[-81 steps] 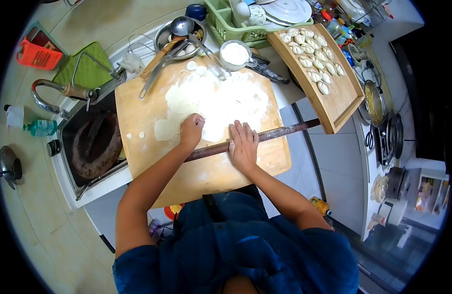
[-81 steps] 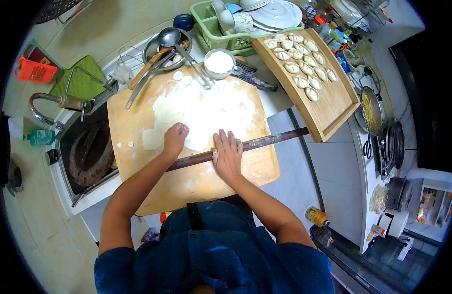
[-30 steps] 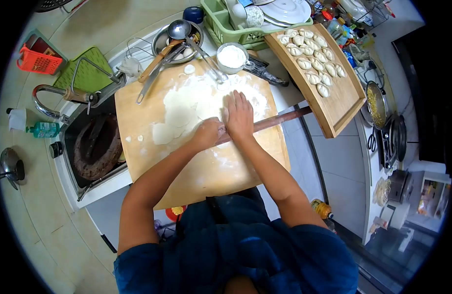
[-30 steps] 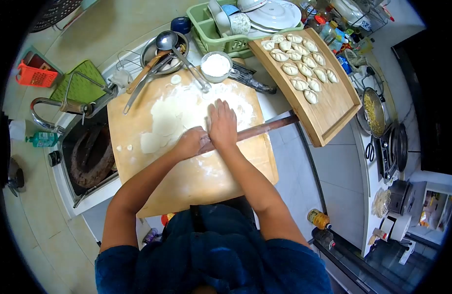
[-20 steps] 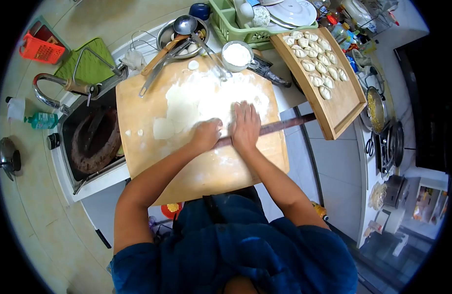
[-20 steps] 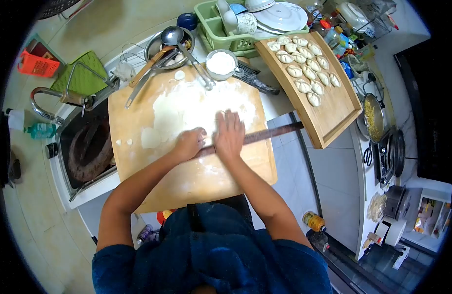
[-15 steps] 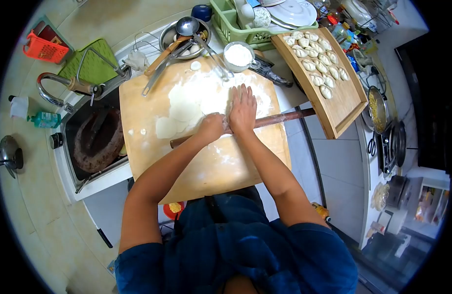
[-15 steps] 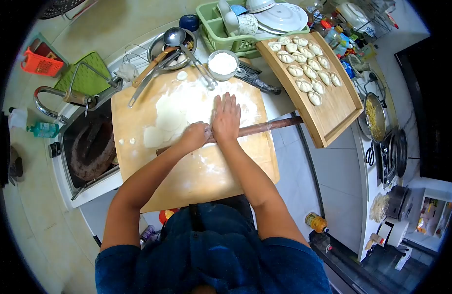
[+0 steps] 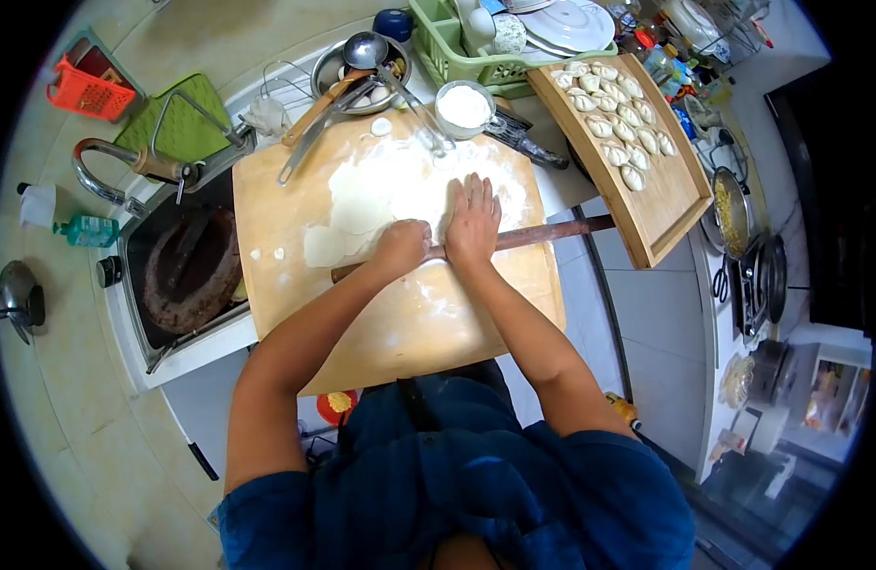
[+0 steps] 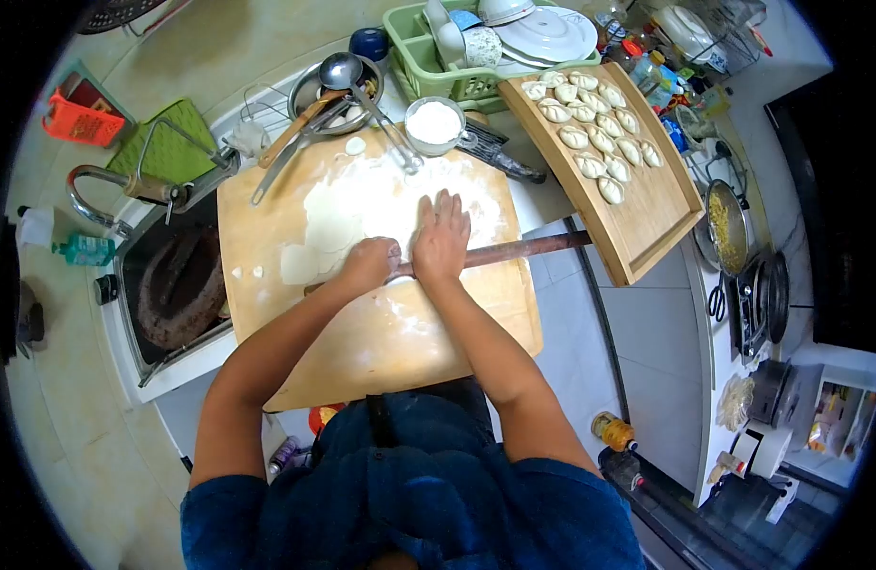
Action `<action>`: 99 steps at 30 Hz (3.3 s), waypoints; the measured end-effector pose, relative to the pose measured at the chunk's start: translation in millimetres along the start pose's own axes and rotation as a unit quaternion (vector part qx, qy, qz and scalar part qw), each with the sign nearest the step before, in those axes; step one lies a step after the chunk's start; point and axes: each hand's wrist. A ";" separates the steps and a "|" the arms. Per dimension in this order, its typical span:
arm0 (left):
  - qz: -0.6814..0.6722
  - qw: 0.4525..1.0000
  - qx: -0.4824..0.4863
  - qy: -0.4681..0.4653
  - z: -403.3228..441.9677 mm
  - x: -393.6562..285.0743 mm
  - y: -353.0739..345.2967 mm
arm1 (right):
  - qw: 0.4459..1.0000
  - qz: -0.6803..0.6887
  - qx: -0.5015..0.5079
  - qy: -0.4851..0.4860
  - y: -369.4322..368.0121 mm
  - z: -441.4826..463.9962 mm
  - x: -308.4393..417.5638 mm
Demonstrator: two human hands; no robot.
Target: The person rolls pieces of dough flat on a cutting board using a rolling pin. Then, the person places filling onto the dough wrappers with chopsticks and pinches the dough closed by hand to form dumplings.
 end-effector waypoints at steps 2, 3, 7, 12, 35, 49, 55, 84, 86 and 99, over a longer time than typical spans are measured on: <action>0.021 0.999 -0.008 -0.034 1.0 2.0 -2.7 | 0.998 0.035 0.042 0.013 24.5 -26.1 0.1; 0.026 0.997 -0.041 -0.061 -2.1 12.0 -9.2 | 0.998 0.021 0.064 0.005 33.0 -48.3 -1.8; -0.022 0.998 -0.012 0.053 -10.1 23.9 1.5 | 0.997 0.023 0.068 0.021 50.5 -85.8 -9.4; -0.030 0.998 -0.013 0.061 -11.3 1.3 6.2 | 1.000 0.003 0.011 -0.014 10.1 -0.3 8.3; -0.054 0.989 -0.084 0.106 1.7 40.4 -3.2 | 0.997 0.035 0.060 0.030 29.8 -61.7 0.2; -0.013 0.986 -0.095 0.135 6.0 32.5 -8.8 | 0.998 0.038 0.055 0.017 31.9 -59.4 10.3; -0.227 0.934 -0.129 0.244 -34.5 31.5 -15.0 | 0.999 0.030 0.030 -0.009 23.6 -45.2 15.6; 0.138 0.938 -0.312 0.061 56.8 105.0 34.6 | 0.980 0.088 0.124 0.131 56.9 -117.9 -1.2; 0.147 0.931 -0.315 0.111 99.6 105.3 34.8 | 0.980 0.098 0.125 0.123 53.0 -111.8 -0.1; 0.049 0.958 -0.255 0.122 128.5 80.4 28.2 | 0.970 0.119 0.147 0.155 50.2 -101.6 -14.3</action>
Point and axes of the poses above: each hand's wrist, its own z-axis towards the middle knuckle, its own y-axis out of the back of the hand, x = y × z, and after that the axes turned 6 degrees about -x, right-handed
